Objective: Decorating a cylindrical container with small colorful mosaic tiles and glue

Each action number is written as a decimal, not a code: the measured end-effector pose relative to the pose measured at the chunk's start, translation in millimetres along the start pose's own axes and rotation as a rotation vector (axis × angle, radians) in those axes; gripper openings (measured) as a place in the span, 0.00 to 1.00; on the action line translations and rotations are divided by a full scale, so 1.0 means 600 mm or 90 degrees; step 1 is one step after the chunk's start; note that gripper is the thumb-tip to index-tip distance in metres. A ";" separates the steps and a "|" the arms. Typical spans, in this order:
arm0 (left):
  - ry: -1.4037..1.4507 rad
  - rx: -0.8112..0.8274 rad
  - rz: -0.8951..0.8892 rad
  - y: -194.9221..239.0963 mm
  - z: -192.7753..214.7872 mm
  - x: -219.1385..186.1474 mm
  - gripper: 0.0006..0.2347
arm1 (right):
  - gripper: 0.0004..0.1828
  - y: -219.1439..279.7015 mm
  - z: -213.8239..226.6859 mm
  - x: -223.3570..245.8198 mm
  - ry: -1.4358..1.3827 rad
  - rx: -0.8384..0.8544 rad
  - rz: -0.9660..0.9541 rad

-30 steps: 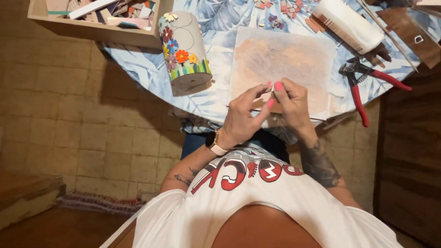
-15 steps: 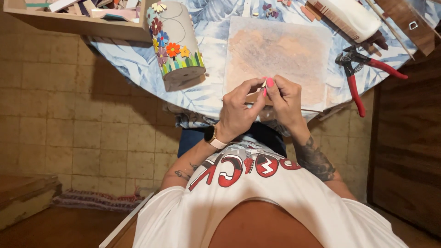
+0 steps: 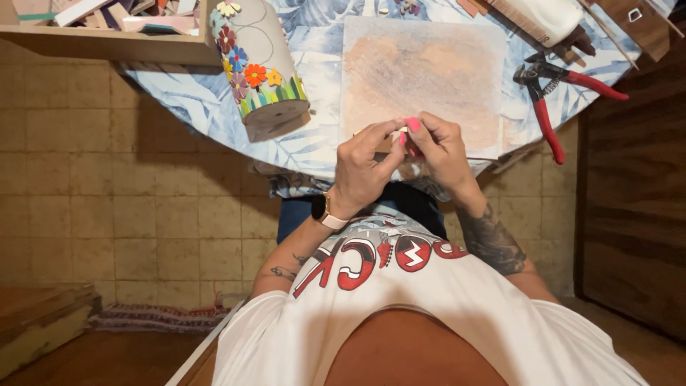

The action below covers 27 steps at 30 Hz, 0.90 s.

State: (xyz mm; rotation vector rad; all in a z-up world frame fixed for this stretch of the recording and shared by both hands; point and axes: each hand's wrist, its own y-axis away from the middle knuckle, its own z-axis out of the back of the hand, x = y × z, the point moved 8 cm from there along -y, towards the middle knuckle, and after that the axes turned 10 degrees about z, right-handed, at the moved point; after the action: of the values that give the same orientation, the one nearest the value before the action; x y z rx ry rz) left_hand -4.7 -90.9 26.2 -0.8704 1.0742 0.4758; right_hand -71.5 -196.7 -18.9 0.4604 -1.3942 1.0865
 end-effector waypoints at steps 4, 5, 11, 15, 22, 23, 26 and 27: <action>0.010 -0.002 -0.009 -0.002 0.001 -0.013 0.08 | 0.14 0.004 -0.009 -0.005 -0.067 0.005 -0.023; 0.009 0.003 -0.012 -0.002 0.001 -0.018 0.09 | 0.14 0.006 -0.010 -0.004 -0.082 0.004 -0.027; 0.042 0.023 0.011 0.002 -0.005 -0.006 0.10 | 0.15 0.006 -0.010 -0.001 -0.085 0.026 -0.001; 0.040 0.024 0.004 0.008 -0.007 0.007 0.10 | 0.17 0.005 -0.012 0.020 -0.109 0.023 -0.011; -0.128 0.084 -0.066 0.025 -0.024 0.015 0.14 | 0.12 0.013 0.034 0.001 0.283 0.134 0.168; -0.264 0.132 -0.109 0.034 -0.040 0.025 0.19 | 0.10 0.021 0.044 -0.009 0.463 0.179 0.246; -0.405 0.219 -0.125 0.049 -0.050 0.053 0.19 | 0.09 0.040 0.059 -0.007 0.795 0.259 0.360; -0.403 0.218 -0.121 0.053 -0.047 0.057 0.19 | 0.09 0.046 0.060 -0.030 0.794 0.264 0.359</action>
State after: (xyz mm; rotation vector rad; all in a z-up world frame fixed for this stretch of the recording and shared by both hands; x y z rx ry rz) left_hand -28.5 -96.9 -22.4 -0.4587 0.4627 0.3570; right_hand -110.7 -219.0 -37.6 -0.3602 -0.1561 1.6891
